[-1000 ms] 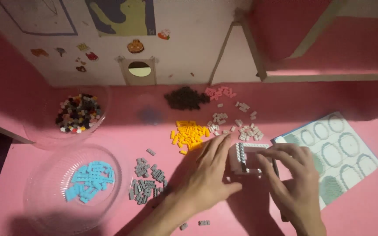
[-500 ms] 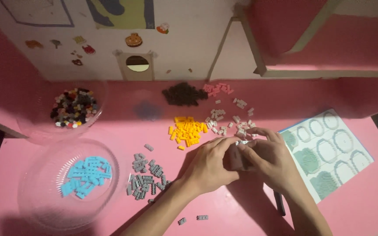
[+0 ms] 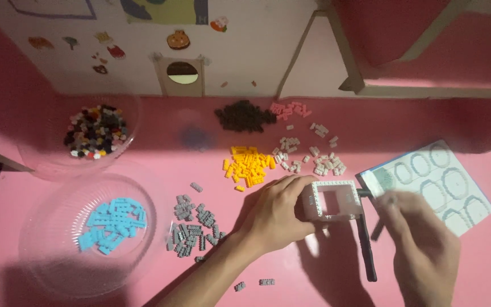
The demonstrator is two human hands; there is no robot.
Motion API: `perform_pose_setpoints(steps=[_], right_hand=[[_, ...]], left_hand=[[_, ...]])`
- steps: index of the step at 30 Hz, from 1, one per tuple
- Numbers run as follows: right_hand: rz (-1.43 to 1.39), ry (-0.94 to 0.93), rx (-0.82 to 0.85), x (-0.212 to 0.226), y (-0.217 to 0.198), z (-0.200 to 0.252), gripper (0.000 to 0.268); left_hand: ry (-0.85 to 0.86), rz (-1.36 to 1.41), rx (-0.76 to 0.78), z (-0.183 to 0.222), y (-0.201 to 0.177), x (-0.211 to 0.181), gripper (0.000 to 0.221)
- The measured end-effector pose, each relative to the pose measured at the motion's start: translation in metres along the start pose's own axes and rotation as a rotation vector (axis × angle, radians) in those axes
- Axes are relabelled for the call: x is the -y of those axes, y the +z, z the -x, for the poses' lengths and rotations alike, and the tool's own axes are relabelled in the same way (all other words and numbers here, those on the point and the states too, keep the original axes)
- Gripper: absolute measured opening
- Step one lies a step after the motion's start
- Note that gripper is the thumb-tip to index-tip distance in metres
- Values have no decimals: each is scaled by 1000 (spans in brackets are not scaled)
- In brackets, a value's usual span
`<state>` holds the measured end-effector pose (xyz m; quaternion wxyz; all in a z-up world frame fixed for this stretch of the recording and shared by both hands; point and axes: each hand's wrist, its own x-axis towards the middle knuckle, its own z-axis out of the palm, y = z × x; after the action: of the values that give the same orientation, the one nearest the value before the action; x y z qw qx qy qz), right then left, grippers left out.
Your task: Assembling a structure using small plastic building blocks on a pink surface, including the use of a small hammer.
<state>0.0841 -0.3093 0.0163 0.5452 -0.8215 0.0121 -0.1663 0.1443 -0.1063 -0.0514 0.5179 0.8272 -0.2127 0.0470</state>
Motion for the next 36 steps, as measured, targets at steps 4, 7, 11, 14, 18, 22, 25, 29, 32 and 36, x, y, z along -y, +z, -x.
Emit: perform_pose_setpoints(steps=[4,7,11,14,18,22,25,29,32,36], right_hand=[[-29,47,-32,-33,-5,40,19],[137,-10,-85,32,45,66,16],[248,-139,70,-16,37,74,13],[358,-230,125,-40,28,79,10],[362,-249,101,-32,32,74,11],[431,-447,120,-28,34,73,10],[229,-19,84,-31,36,82,20],[308,-41,79,-27,38,81,20],[478,-466,48,-41,42,71,16],[619,-531,44,-47,46,61,16]], left_hand=[[-20,-63,21,4,-5,-2,74],[117,-41,-87,8,-2,-2,74],[351,-177,-243,9,-14,-14,75],[408,-21,-278,9,-1,-4,83],[446,-38,-295,7,-5,-11,74],[420,-38,-282,7,-4,-12,72],[407,-59,-286,7,-5,-13,75],[335,-194,-253,8,-6,-10,86],[208,-174,-260,6,-10,-20,74],[-117,-303,-184,14,-18,-31,79]])
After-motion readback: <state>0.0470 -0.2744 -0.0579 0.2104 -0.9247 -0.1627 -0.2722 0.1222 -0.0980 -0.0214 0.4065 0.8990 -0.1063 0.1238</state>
